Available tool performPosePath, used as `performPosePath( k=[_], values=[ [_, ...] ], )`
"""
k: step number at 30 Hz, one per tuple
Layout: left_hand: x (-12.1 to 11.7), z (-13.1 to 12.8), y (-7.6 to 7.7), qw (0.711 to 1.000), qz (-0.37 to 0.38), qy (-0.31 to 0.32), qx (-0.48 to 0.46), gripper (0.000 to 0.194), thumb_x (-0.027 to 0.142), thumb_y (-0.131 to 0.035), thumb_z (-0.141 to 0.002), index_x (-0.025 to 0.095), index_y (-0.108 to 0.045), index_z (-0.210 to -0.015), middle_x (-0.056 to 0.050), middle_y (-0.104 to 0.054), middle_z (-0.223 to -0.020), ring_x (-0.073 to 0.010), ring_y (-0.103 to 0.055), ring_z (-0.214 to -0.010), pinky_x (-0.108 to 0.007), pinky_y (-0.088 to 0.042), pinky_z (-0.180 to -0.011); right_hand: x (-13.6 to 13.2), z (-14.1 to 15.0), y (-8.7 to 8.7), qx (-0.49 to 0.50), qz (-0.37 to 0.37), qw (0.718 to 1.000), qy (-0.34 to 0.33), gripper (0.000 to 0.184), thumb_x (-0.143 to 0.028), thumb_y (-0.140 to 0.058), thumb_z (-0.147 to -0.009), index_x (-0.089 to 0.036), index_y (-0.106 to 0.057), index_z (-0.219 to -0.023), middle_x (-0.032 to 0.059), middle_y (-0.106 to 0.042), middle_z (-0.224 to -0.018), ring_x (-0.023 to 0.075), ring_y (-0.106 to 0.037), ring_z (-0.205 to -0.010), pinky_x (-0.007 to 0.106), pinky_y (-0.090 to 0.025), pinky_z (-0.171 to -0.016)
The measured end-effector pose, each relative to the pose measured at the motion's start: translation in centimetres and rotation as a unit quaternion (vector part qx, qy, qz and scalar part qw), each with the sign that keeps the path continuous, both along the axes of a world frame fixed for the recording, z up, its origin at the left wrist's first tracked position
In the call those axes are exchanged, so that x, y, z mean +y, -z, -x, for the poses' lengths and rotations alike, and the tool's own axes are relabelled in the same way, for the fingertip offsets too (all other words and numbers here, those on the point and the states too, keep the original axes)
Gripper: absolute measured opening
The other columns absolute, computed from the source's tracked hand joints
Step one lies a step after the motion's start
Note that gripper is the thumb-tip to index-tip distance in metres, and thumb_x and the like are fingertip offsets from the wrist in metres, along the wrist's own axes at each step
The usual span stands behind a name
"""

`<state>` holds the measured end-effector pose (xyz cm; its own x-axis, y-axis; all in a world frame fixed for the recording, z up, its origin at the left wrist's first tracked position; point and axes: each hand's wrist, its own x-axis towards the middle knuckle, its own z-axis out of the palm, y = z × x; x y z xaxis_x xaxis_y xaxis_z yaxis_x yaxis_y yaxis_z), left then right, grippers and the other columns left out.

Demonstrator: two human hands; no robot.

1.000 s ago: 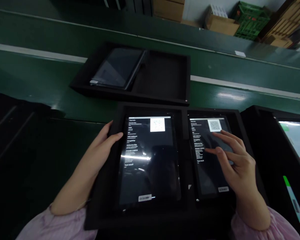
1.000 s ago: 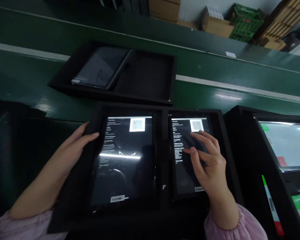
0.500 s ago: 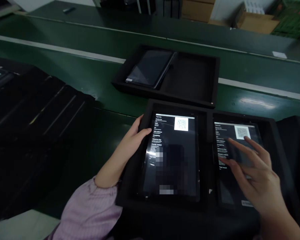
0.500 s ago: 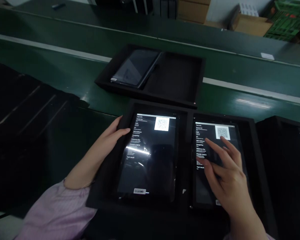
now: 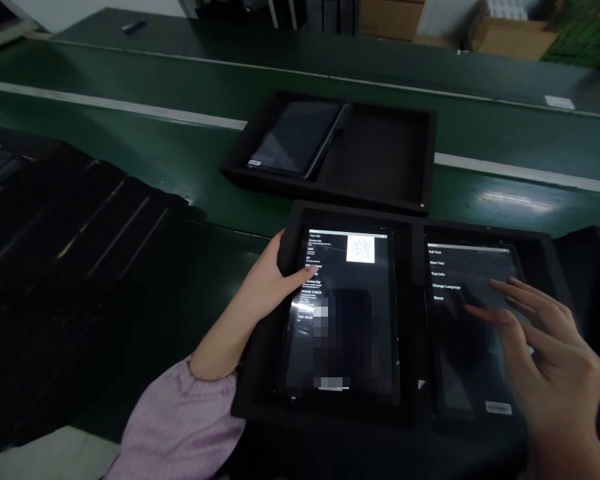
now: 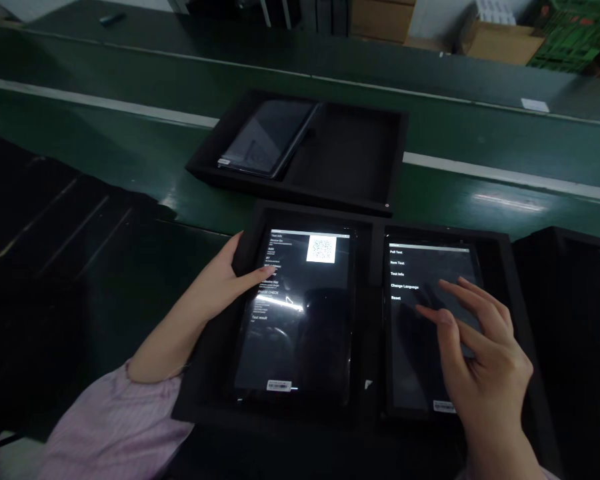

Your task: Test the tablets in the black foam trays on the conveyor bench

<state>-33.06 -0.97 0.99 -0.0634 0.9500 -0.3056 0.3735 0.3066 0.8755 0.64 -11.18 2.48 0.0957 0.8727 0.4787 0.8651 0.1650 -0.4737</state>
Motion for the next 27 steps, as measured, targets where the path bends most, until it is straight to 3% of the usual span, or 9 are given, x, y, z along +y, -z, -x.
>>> performPosePath(
  k=[3, 7, 13, 19, 24, 27],
  values=[
    [1.1, -0.4, -0.3, 0.999, -0.006, -0.009, -0.049, 0.089, 0.051, -0.080, -0.077, 0.018, -0.050, -0.154, -0.015, -0.064, -0.151, -0.0373, -0.058, -0.140, -0.053, -0.043, -0.121, 0.3, -0.8, -1.2, -0.009, -0.001, 1.000, -0.022, 0.024, -0.033, -0.058, -0.106, -0.040, -0.082, -0.103, -0.0010, -0.075, -0.127, 0.0358, -0.067, -0.129, 0.060, -0.060, -0.090],
    [2.7, -1.2, -0.4, 0.994, -0.028, -0.021, -0.104, 0.078, 0.041, -0.072, -0.078, 0.018, -0.053, -0.151, -0.013, -0.063, -0.151, -0.0368, -0.057, -0.141, -0.052, -0.043, -0.121, 1.6, -1.6, -2.2, -0.005, -0.045, 0.998, 0.038, 0.026, -0.031, -0.058, -0.106, -0.038, -0.083, -0.105, 0.0011, -0.076, -0.125, 0.0352, -0.065, -0.133, 0.064, -0.053, -0.107],
    [3.2, -1.0, 0.3, 0.995, -0.022, -0.012, -0.098, 0.087, 0.033, -0.067, -0.077, 0.020, -0.043, -0.159, -0.012, -0.056, -0.158, -0.0356, -0.050, -0.147, -0.050, -0.037, -0.126, 2.2, -1.0, -0.9, 0.029, -0.055, 0.998, 0.009, 0.027, -0.028, -0.058, -0.106, -0.039, -0.083, -0.105, 0.0026, -0.077, -0.114, 0.0339, -0.070, -0.122, 0.059, -0.058, -0.094],
    [3.1, -0.7, 0.6, 0.998, -0.028, 0.009, -0.063, 0.092, 0.030, -0.071, -0.080, 0.019, -0.035, -0.164, -0.014, -0.052, -0.162, -0.0345, -0.048, -0.150, -0.052, -0.034, -0.128, 2.2, -1.4, -0.2, 0.015, -0.032, 0.999, 0.033, 0.029, -0.029, -0.055, -0.107, -0.040, -0.082, -0.105, 0.0046, -0.075, -0.116, 0.0342, -0.067, -0.123, 0.062, -0.057, -0.098],
    [3.0, -1.1, -0.2, 0.997, -0.017, -0.009, -0.074, 0.087, 0.034, -0.073, -0.080, 0.021, -0.043, -0.161, -0.013, -0.056, -0.160, -0.0365, -0.050, -0.148, -0.053, -0.035, -0.128, 2.8, -2.2, 1.0, -0.100, -0.022, 0.995, 0.012, 0.033, -0.038, -0.052, -0.108, -0.023, -0.080, -0.117, 0.0194, -0.063, -0.140, 0.0497, -0.049, -0.142, 0.076, -0.049, -0.105],
    [2.9, -1.2, -0.5, 0.995, 0.001, -0.030, -0.092, 0.085, 0.036, -0.074, -0.080, 0.024, -0.046, -0.160, -0.009, -0.057, -0.160, -0.0362, -0.049, -0.150, -0.052, -0.038, -0.127, 2.8, -2.2, 1.6, -0.124, 0.009, 0.992, -0.001, 0.039, -0.042, -0.048, -0.109, -0.022, -0.077, -0.126, 0.0205, -0.052, -0.154, 0.0520, -0.038, -0.150, 0.078, -0.043, -0.111]
  ],
)
